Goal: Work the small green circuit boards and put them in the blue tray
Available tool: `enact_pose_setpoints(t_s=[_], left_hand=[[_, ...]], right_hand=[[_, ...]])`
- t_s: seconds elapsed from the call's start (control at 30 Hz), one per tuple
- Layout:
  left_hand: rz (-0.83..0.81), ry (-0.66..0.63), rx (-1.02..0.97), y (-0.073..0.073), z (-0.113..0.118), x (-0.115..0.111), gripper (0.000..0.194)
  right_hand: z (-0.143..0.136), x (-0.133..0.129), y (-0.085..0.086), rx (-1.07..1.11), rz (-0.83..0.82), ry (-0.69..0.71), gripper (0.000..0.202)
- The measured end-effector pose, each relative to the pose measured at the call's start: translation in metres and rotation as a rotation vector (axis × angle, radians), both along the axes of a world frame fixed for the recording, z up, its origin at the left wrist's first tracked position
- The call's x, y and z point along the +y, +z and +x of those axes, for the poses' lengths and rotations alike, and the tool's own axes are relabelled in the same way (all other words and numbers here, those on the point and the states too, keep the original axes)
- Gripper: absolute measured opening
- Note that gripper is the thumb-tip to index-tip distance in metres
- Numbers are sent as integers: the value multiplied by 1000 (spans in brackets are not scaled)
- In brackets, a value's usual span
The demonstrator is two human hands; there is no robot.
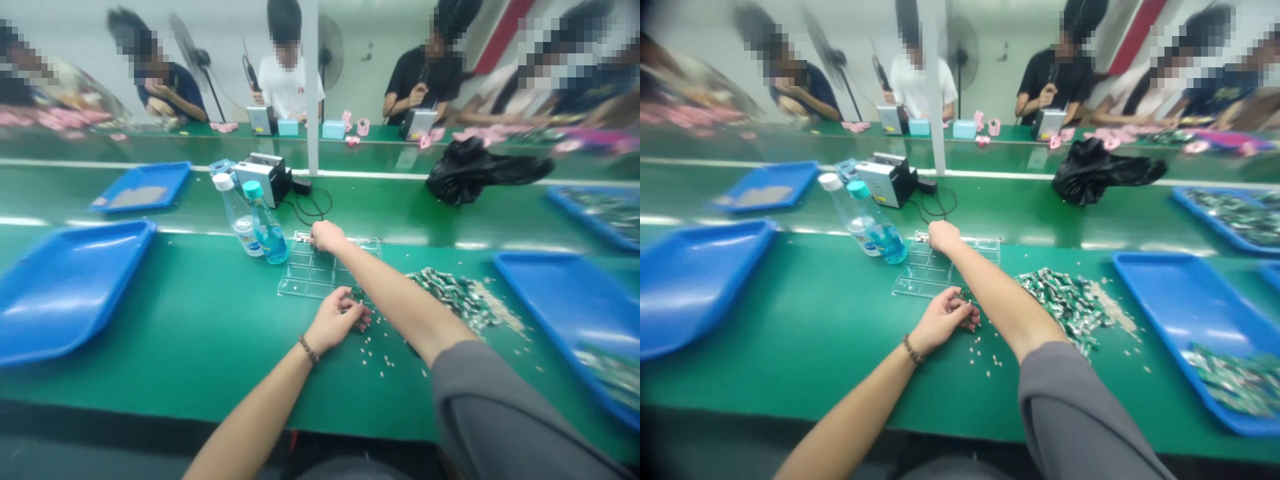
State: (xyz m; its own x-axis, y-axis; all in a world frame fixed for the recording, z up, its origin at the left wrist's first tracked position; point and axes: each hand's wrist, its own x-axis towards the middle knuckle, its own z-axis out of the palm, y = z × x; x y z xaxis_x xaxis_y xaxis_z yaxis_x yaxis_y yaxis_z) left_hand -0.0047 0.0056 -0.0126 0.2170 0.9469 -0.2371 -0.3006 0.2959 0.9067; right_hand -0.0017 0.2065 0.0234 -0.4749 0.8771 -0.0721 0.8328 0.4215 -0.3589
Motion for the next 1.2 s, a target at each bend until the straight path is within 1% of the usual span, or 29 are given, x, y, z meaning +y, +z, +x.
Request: enact_pose_setpoints(t_s=[0.13,0.23,0.3,0.37,0.43,0.5,0.57,0.6,0.67,0.73,0.83,0.93,1.07,1.2], left_hand=[[-21,7,-16,0,-1,1,55],[-34,3,-20,0,-2,2,51],[-32,37,-11,1,-3,3,47],[-28,96,-9,3,-5,5,46],[-28,150,-24,5,-7,6,56],[-23,168,-49,7,-7,6,67],[4,148,-57,7,-6,5,63],[23,131,-49,5,-5,4,58],[53,101,-14,1,-3,3,51],[55,90,12,-3,0,3,50],[5,87,15,-6,4,3,51],[-48,87,32,-4,5,3,53],[-46,87,59,-2,5,4,51],[-33,73,60,-5,4,5,50]], right_hand=[[-4,3,-6,39,-5,-4,16],[0,8,0,111,0,38,8],[13,8,9,160,29,58,10],[39,-3,19,240,67,62,12],[74,-28,25,404,63,50,13],[111,-66,23,614,-25,5,14],[141,-111,14,748,-125,-101,16],[151,-133,7,803,-142,-170,16],[160,-169,-8,899,-220,-252,17],[160,-189,-24,979,-274,-300,18],[157,-197,-41,1015,-243,-336,20],[159,-193,-48,984,-164,-320,18],[163,-191,-49,883,-52,-253,15],[164,-192,-47,813,-13,-203,15]])
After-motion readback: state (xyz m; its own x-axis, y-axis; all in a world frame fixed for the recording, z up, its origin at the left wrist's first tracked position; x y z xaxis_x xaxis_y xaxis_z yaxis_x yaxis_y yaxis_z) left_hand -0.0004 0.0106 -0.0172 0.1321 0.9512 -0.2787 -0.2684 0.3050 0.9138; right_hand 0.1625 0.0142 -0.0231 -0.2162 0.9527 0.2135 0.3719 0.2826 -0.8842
